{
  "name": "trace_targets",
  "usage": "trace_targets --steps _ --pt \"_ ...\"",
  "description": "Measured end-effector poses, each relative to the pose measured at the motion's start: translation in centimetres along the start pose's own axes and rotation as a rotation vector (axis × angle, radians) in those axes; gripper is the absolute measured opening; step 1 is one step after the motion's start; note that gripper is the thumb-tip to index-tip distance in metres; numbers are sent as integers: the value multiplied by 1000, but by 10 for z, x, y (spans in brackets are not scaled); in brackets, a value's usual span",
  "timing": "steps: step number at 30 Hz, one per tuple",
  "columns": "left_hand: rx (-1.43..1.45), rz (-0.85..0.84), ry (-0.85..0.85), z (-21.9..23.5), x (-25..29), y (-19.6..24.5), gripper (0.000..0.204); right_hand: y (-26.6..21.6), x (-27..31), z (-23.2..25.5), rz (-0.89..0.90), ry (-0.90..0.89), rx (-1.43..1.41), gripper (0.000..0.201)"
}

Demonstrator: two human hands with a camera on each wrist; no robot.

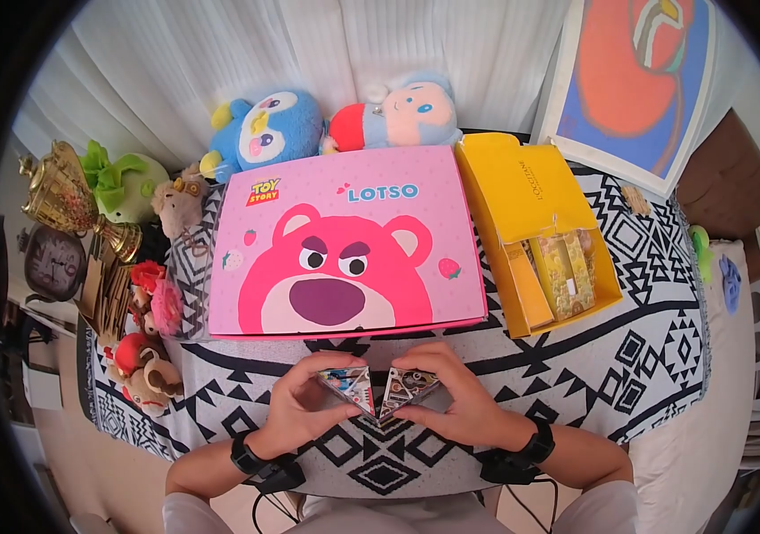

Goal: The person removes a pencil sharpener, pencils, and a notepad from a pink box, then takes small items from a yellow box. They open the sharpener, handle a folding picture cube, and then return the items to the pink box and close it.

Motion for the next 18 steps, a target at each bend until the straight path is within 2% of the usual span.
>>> trace_targets --steps 3,6,8,11,13,14,16,18 --pt "-6 -31 -18 0 0 2 58 -4 -1 1 17 -14 33 60" --pt "20 -53 -1 1 1 3 58 -5 3 6 48 47 87 60" --pt "46 -56 20 2 1 4 59 1 6 17 19 184 -46 63" --pt "85 22 72 5 1 2 65 3 9 22 57 239 -92 66" --pt "118 196 31 3 -3 -7 71 0 7 23 25 249 -87 67" --pt "119 196 31 3 -2 -6 71 1 7 24 -5 260 -82 68" --pt "221 289 -100 -10 -1 -12 66 1 8 22 -12 277 -127 66" --pt "133 258 -119 -11 1 -11 66 2 9 22 -19 295 -171 65"
Point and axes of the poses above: each hand's wrist, its own x-axis away from the middle knuckle, its own z-axis out of the back of the hand, y = z × x, the point moved 10 cm from there along -x, towards the middle knuckle, and after that the axes turned 11 degrees about z, right-handed, at the moved point
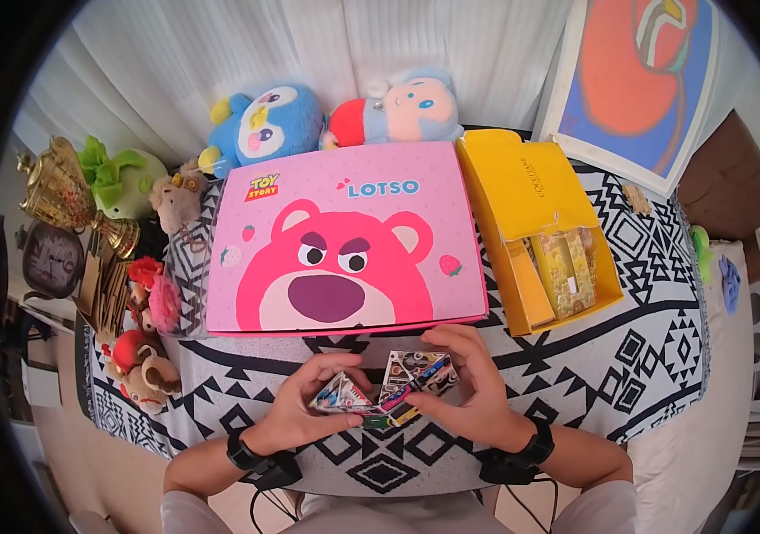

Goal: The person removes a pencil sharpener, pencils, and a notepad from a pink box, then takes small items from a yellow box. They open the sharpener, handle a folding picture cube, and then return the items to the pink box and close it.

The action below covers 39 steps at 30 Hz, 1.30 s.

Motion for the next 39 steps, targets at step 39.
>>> trace_targets --steps 39 --pt "-202 11 230 18 0 -7 57 24 6 -15 -185 -118 -86 53"
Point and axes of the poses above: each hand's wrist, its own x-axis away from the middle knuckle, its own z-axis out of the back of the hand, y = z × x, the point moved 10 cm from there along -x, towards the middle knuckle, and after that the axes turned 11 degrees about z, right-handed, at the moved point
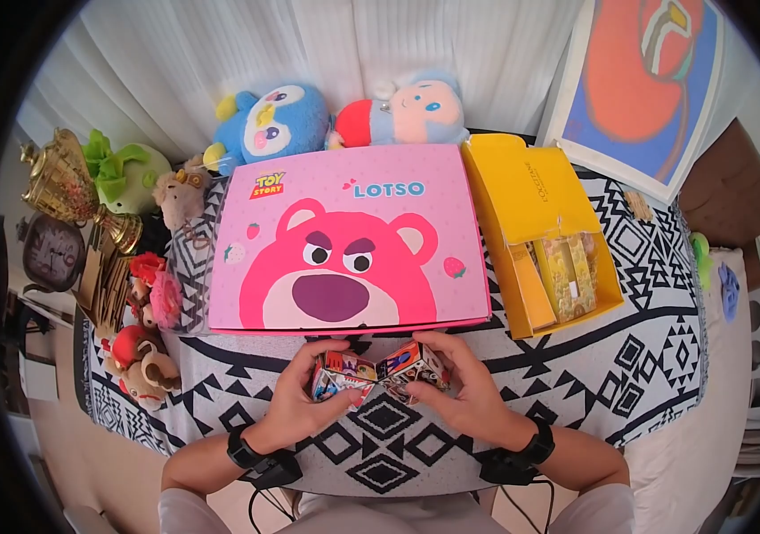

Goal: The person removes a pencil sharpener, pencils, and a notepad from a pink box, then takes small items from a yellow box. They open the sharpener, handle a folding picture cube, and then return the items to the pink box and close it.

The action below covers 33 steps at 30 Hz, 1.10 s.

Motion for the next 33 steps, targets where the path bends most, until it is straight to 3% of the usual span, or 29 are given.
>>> trace_targets --steps 2,6,9,11,15,21,27,29,33 --pt "25 -27 78 7 0 4 57 6 4 -3 -85 -10 -48 58" --pt "133 -14 116 10 1 2 58 6 4 -3 -65 -16 -43 62" --pt "98 -14 130 11 2 4 55 0 2 -1 -26 -3 -14 61" --pt "-1 -119 130 10 5 13 54 -6 1 6 -4 27 114 57" --pt "56 -91 123 10 4 8 54 -3 2 9 -53 50 191 55" --pt "-97 -107 159 14 6 11 57 0 2 11 -56 85 237 54" --pt "-34 -187 -16 -1 7 14 69 3 4 15 -151 83 243 51" --pt "138 -103 -84 1 4 2 73 5 4 15 -142 91 106 48" --pt "195 -171 -144 2 5 7 72 4 3 17 -149 141 -18 39"
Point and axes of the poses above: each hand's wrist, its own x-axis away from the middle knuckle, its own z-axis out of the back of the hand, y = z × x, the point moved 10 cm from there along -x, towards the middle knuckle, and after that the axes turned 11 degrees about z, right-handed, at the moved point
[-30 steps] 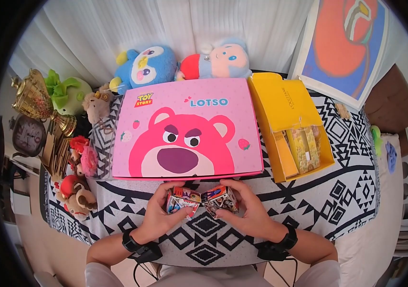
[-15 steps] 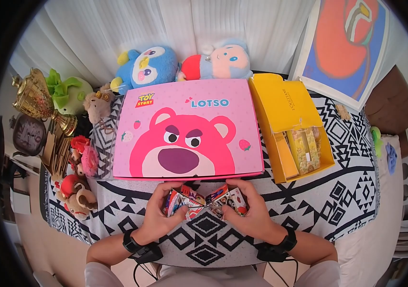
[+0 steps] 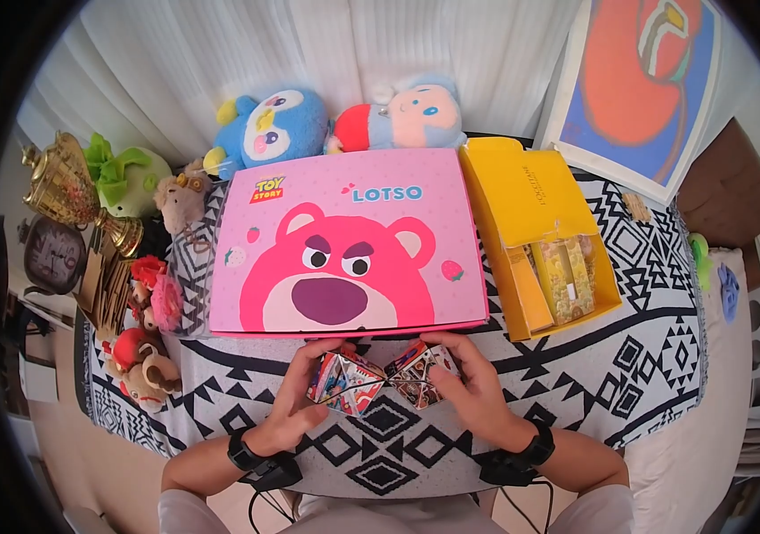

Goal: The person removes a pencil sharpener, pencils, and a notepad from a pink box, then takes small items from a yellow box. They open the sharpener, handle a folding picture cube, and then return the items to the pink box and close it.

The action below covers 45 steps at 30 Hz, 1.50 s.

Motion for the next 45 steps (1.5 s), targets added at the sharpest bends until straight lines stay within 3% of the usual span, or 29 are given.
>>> trace_targets --steps 2,8,18,21,23,30,32,45 --pt "-9 -33 -19 -2 1 7 71 5 -2 2 -15 16 -186 40" --pt "-48 -25 47 -5 0 6 75 7 -5 5 -21 15 -291 48" --pt "-240 40 119 1 -3 -4 86 8 -3 -1 -28 -34 -239 45" --pt "-269 31 134 2 -3 -1 85 6 -4 -2 -15 -55 -240 44" --pt "-461 -60 134 -3 -2 13 85 -3 -6 -7 62 -144 -87 45" --pt "-469 -91 125 -7 -3 22 80 -3 -4 -9 39 -146 -42 48" --pt "-494 -151 81 -13 -3 26 79 -3 -4 -9 42 -142 -30 48" --pt "-425 -112 -195 -29 1 16 88 0 -1 -6 28 -134 55 48"
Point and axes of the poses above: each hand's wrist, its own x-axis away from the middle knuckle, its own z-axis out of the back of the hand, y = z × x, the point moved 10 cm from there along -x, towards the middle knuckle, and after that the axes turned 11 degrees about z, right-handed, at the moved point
